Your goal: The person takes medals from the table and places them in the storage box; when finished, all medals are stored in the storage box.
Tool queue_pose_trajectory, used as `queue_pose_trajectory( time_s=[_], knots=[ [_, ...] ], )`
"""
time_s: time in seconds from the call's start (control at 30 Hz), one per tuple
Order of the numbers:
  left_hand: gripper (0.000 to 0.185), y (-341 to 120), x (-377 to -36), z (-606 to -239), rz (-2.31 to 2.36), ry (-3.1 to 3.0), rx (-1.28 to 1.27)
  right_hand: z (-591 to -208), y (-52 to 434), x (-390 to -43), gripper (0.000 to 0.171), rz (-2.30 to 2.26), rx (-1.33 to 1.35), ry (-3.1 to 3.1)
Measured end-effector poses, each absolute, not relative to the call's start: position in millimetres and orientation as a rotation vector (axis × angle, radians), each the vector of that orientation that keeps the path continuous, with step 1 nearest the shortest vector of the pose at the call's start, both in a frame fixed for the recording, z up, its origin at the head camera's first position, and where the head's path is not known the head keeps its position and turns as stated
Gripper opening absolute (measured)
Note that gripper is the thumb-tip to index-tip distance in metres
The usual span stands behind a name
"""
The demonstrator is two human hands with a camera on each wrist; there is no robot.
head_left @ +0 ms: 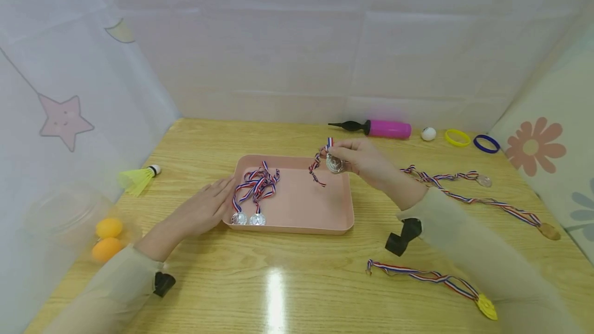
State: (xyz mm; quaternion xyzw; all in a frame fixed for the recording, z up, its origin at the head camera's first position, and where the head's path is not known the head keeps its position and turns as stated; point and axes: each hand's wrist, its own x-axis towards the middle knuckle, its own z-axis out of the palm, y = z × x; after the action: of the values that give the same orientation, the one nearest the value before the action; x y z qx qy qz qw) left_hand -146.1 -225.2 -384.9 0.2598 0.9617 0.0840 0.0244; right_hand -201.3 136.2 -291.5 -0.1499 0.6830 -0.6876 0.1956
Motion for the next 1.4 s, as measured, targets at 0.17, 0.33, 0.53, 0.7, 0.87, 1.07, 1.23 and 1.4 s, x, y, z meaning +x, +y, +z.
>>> queue_pose_trajectory(
  time_s=[0.17,0.33,0.53,0.7,0.87,1.07,1.23,1.4],
  knots=[
    [0.05,-225.6,-145.5,-384.5,0.266,2.982,0.814,-301.7,104.5,-205.4,0.017,-1.898,-0.427,1.895],
    [0.05,-225.4,-146.1,-384.6,0.251,2.974,0.816,-310.8,78.7,-211.9,0.022,-1.879,-0.388,1.949],
    [0.05,-225.0,-146.5,-384.1,0.254,2.967,0.814,-323.6,57.1,-221.1,0.024,-1.873,-0.367,1.995],
    [0.05,-224.6,-146.1,-383.3,0.259,2.965,0.815,-346.6,45.7,-221.5,0.029,-1.715,-0.37,2.074],
    [0.05,-224.6,-146.0,-383.2,0.261,2.964,0.823,-366.9,40.1,-215.6,0.022,-1.485,-0.381,2.224],
    [0.05,-224.9,-145.7,-384.1,0.26,2.965,0.818,-377.0,36.6,-208.2,0.02,-1.349,-0.441,2.3],
    [0.05,-224.7,-145.3,-383.9,0.265,2.964,0.814,-386.5,35.1,-205.8,0.013,-1.26,-0.585,2.324],
    [0.05,-224.4,-145.9,-383.7,0.255,2.966,0.82,-395.8,34.8,-200.0,0.014,-1.238,-0.673,2.223]
  ],
)
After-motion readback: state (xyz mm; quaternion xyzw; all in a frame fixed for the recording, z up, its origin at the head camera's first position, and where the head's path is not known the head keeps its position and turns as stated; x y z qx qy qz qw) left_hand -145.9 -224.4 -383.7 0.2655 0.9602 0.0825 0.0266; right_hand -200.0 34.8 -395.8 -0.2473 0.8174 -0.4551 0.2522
